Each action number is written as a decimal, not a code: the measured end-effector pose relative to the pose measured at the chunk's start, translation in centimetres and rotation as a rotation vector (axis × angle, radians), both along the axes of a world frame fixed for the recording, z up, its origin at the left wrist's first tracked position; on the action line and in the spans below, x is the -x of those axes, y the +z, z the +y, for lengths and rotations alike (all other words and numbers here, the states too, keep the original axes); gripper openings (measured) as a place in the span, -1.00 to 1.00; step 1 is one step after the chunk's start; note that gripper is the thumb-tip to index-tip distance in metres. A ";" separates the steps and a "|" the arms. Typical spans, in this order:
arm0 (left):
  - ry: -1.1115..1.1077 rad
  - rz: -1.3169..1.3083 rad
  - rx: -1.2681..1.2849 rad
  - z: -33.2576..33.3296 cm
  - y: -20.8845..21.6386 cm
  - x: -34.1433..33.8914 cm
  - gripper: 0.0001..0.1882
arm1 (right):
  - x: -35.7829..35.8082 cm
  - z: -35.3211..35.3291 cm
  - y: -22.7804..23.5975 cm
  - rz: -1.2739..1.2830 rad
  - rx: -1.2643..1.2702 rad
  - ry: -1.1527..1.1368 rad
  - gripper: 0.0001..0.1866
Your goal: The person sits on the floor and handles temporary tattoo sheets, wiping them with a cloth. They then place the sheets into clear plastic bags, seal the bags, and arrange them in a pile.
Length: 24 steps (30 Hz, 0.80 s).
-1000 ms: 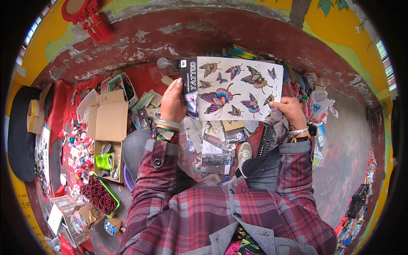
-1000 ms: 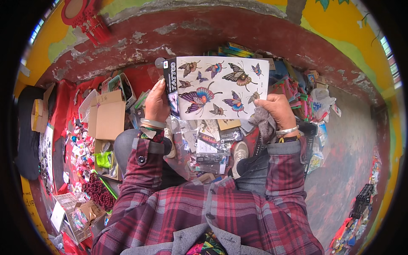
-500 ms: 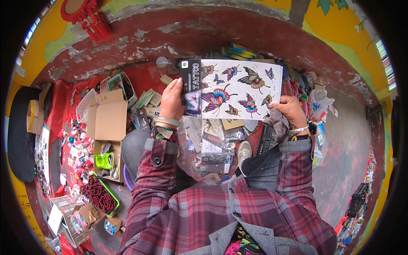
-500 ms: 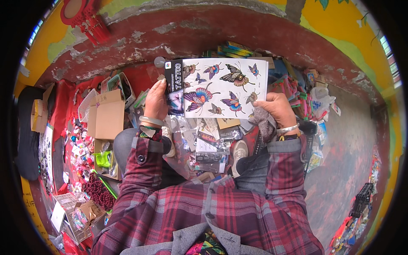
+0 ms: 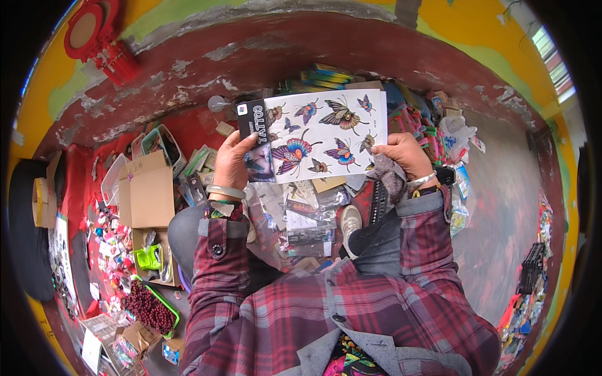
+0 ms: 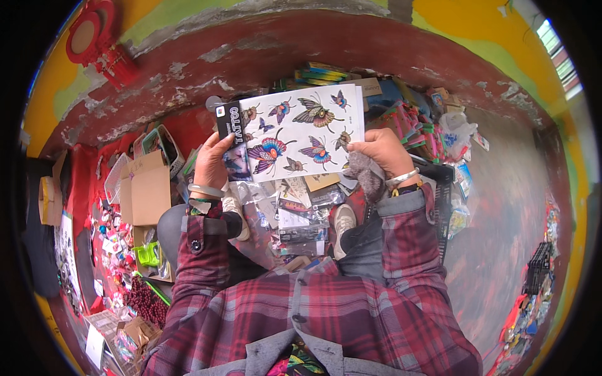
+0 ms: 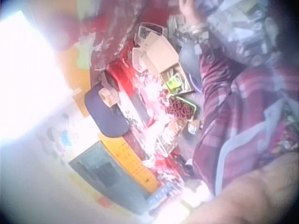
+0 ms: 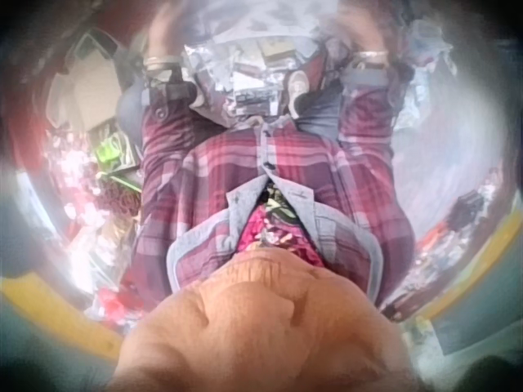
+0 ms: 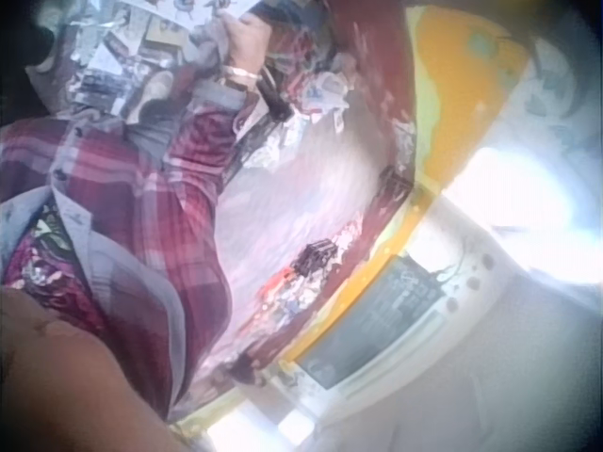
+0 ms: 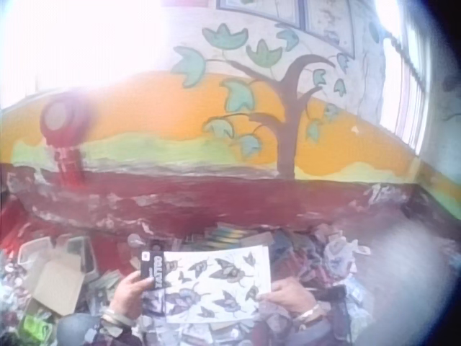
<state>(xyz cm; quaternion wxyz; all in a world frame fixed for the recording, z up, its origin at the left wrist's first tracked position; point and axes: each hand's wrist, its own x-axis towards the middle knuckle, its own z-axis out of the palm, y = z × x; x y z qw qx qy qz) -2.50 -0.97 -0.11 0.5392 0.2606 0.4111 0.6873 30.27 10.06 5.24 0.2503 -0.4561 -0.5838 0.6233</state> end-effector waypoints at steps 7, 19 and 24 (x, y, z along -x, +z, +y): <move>-0.058 -0.057 0.034 0.0 0.2 0.2 -0.80 | 0.1 -0.2 0.4 0.008 0.003 0.008 -0.82; -0.160 -0.108 0.166 -0.4 0.8 0.5 -0.82 | -0.7 0.4 0.5 0.031 0.094 0.090 -0.80; -0.192 -0.061 0.153 -0.5 0.9 1.0 -0.81 | -0.6 0.4 0.9 0.072 0.092 0.036 -0.74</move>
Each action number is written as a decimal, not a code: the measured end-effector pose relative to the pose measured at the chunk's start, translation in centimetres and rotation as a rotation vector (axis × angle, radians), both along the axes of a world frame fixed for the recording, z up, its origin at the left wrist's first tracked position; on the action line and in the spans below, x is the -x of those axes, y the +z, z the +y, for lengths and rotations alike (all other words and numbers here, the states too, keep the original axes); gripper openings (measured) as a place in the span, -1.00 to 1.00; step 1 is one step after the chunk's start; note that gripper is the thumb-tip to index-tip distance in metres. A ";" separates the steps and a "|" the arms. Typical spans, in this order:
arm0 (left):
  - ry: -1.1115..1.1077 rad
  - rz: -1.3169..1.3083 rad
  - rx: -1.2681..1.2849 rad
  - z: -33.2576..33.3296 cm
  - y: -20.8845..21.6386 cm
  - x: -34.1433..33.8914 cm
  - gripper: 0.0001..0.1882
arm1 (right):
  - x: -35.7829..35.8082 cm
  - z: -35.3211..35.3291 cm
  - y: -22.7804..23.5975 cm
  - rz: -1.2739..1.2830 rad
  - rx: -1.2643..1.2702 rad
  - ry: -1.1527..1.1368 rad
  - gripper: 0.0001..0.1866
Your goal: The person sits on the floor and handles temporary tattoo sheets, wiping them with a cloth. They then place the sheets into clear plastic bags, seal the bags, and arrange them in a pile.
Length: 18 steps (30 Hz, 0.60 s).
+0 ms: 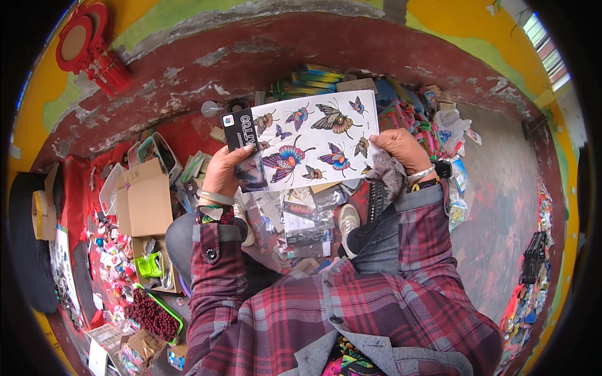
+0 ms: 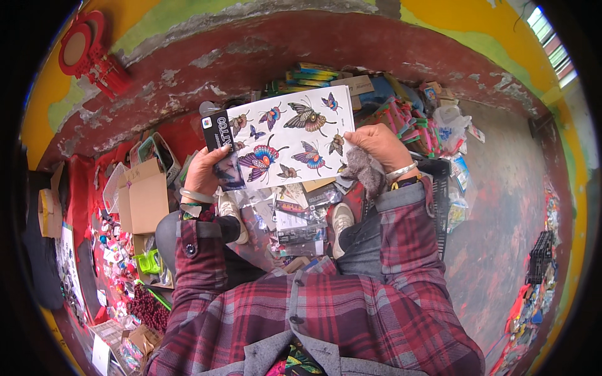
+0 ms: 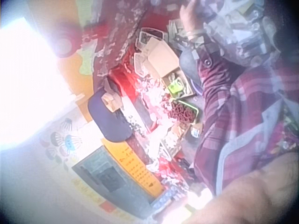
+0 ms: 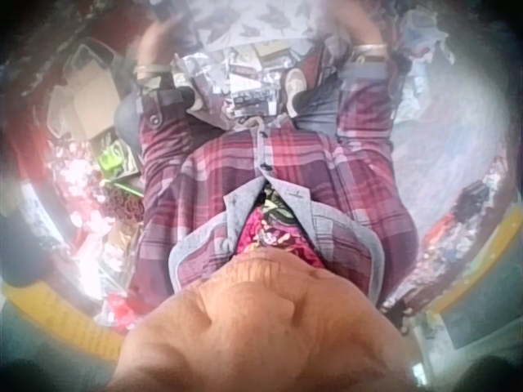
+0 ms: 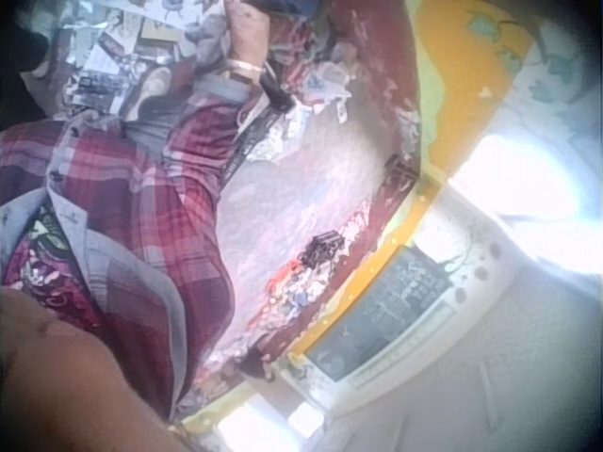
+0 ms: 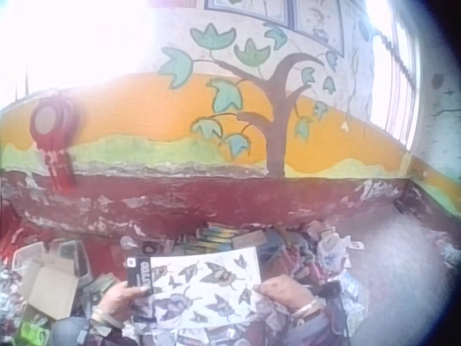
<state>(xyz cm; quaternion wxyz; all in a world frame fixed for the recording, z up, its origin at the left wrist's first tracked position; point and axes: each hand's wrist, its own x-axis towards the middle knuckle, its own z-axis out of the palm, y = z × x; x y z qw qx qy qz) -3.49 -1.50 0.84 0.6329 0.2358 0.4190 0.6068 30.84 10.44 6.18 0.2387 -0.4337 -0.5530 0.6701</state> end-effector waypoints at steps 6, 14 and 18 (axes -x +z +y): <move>0.018 -0.024 -0.019 -0.1 -0.2 -0.1 -0.79 | -0.2 0.5 -1.0 0.016 -0.097 0.016 -0.74; 0.008 -0.061 -0.006 0.1 -0.1 -0.1 -0.79 | -0.1 0.6 -1.2 0.033 -0.057 0.026 -0.76; 0.040 -0.032 0.016 0.2 0.1 -0.2 -0.80 | 0.1 0.5 -1.0 0.008 -0.105 0.049 -0.75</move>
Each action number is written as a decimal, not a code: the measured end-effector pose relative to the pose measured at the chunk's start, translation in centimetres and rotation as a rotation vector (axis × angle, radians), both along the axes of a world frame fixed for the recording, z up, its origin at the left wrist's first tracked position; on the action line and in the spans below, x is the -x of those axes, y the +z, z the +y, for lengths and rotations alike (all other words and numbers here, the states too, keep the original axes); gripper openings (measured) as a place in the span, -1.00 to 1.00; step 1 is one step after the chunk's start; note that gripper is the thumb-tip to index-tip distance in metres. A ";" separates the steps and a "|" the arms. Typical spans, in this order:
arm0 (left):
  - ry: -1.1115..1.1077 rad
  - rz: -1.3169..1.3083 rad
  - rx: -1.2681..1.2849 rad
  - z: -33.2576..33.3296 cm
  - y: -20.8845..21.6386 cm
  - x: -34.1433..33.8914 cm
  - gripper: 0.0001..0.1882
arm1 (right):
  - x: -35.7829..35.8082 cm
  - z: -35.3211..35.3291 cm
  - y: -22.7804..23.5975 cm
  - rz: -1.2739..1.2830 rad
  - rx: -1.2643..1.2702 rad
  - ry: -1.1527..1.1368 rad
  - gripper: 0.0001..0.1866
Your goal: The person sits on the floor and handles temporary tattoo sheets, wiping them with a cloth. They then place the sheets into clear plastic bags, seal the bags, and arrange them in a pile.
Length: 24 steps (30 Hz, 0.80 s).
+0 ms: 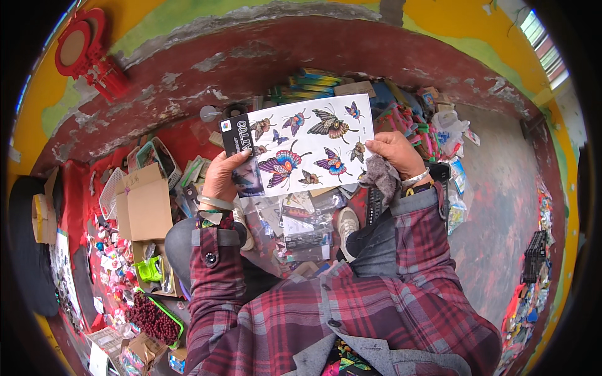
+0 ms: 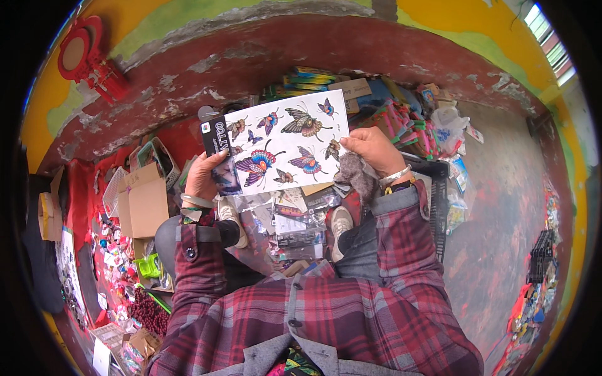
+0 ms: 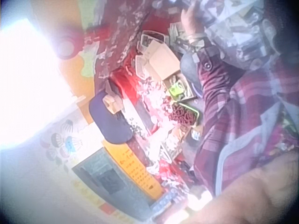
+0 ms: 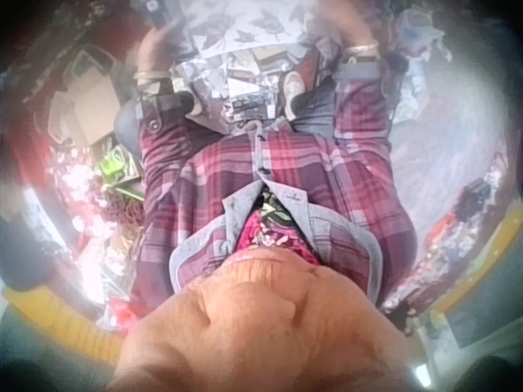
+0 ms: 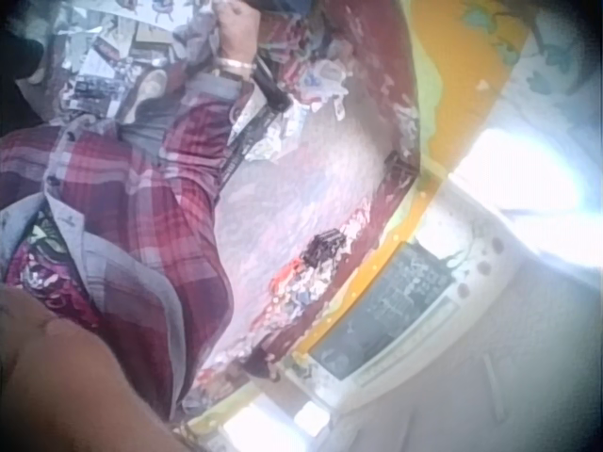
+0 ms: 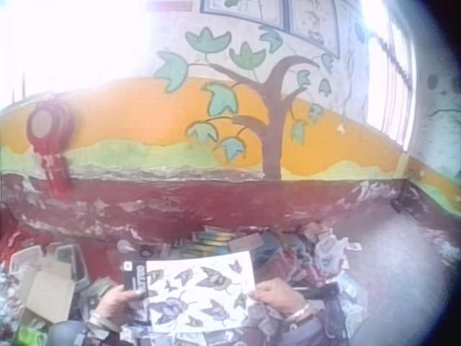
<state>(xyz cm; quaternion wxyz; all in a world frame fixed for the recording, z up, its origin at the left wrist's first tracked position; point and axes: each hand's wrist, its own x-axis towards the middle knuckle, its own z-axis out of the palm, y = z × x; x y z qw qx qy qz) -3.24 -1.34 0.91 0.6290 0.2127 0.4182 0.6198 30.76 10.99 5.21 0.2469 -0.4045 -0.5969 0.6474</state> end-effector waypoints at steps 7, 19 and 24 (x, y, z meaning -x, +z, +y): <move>-0.004 0.078 -0.020 -0.1 0.7 -0.4 -0.78 | 0.0 0.0 -0.2 -0.013 -0.042 0.011 -0.73; 0.130 0.049 -0.117 -0.5 -0.7 0.2 -0.78 | -0.7 -0.1 -0.6 0.128 -0.005 0.170 -0.52; 0.290 -0.083 -0.257 -0.4 -0.5 0.3 -0.78 | 0.9 -1.6 0.3 0.203 0.042 0.210 -0.44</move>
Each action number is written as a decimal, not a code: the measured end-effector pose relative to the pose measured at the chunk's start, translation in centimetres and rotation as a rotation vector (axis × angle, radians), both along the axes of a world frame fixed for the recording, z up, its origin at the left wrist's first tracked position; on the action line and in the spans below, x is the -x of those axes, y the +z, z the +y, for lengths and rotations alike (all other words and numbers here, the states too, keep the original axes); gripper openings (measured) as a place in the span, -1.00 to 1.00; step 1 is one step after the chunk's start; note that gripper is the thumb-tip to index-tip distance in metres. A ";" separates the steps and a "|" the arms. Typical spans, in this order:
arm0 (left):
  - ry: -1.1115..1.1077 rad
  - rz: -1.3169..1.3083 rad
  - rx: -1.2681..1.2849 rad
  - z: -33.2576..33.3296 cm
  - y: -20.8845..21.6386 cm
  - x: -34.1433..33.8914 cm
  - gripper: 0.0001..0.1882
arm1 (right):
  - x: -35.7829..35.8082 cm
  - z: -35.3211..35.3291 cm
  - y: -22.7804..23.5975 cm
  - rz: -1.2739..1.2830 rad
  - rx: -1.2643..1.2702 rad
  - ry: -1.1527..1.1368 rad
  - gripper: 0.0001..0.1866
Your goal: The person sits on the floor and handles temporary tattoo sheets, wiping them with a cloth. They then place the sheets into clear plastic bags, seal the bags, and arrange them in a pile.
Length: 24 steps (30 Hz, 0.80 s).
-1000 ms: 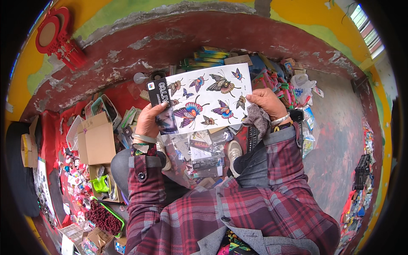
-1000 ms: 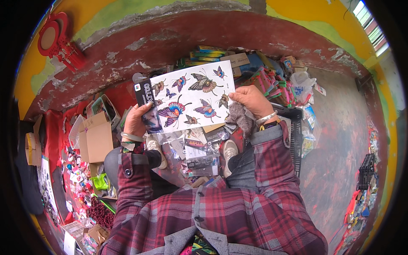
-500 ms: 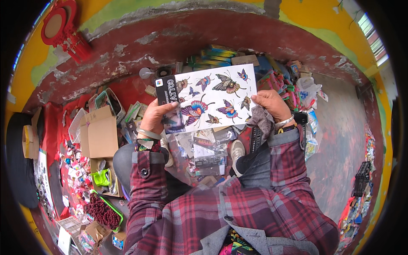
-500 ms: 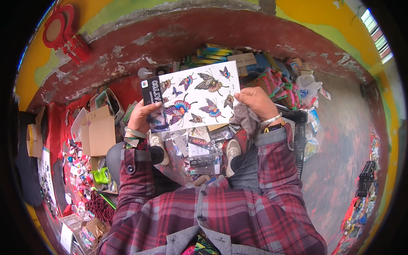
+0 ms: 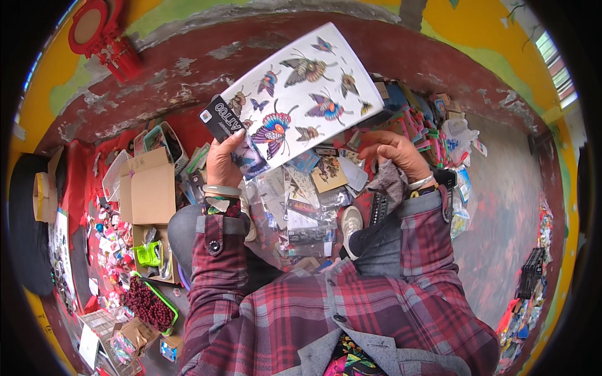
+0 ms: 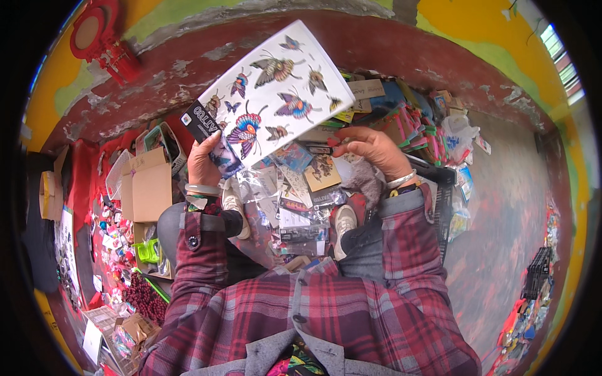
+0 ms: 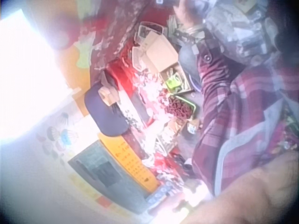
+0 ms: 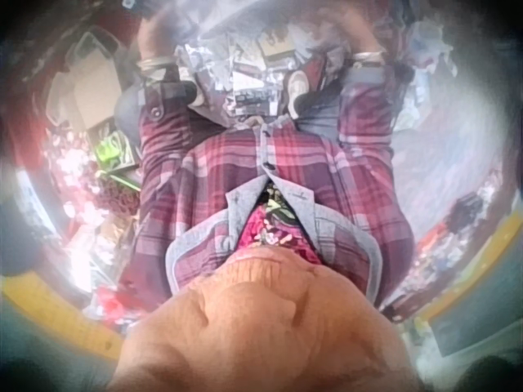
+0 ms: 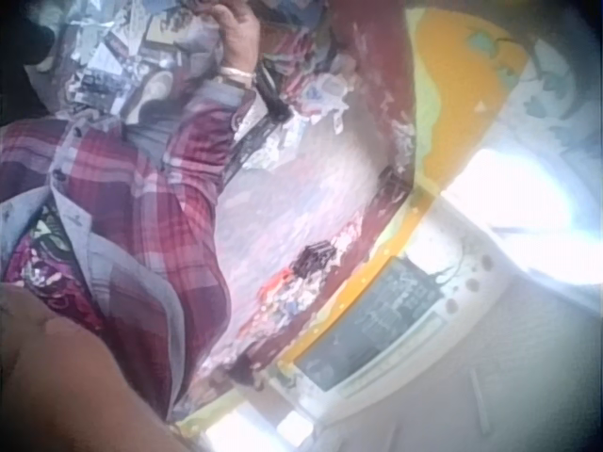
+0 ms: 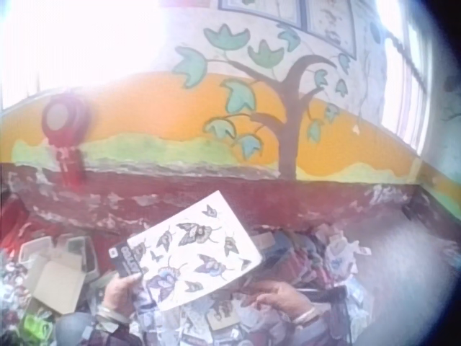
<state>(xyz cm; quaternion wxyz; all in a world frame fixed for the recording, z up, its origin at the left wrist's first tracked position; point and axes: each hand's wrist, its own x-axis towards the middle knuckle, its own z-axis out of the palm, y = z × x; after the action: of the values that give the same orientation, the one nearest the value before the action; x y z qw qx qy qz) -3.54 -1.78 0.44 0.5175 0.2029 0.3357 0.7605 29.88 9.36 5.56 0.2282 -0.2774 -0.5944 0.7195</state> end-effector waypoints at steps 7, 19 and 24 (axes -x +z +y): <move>0.042 -0.101 -0.085 1.3 -0.3 -3.4 -0.73 | 7.0 -2.9 -0.4 0.166 0.057 -0.107 -0.63; -0.149 -0.134 0.072 1.5 -0.4 -4.8 -0.60 | 7.8 -3.6 -1.4 0.132 -0.204 -0.322 -0.75; -0.475 -0.459 -0.125 1.3 -1.3 -3.7 -0.26 | 6.0 -1.9 -0.7 -0.030 -1.280 -0.382 -0.60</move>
<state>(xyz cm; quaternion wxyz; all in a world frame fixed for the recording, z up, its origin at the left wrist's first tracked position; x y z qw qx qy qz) 0.18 -0.53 -0.84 0.7291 0.1301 0.1064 0.6635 23.87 7.44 4.83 0.4629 -0.1975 -0.8477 0.1677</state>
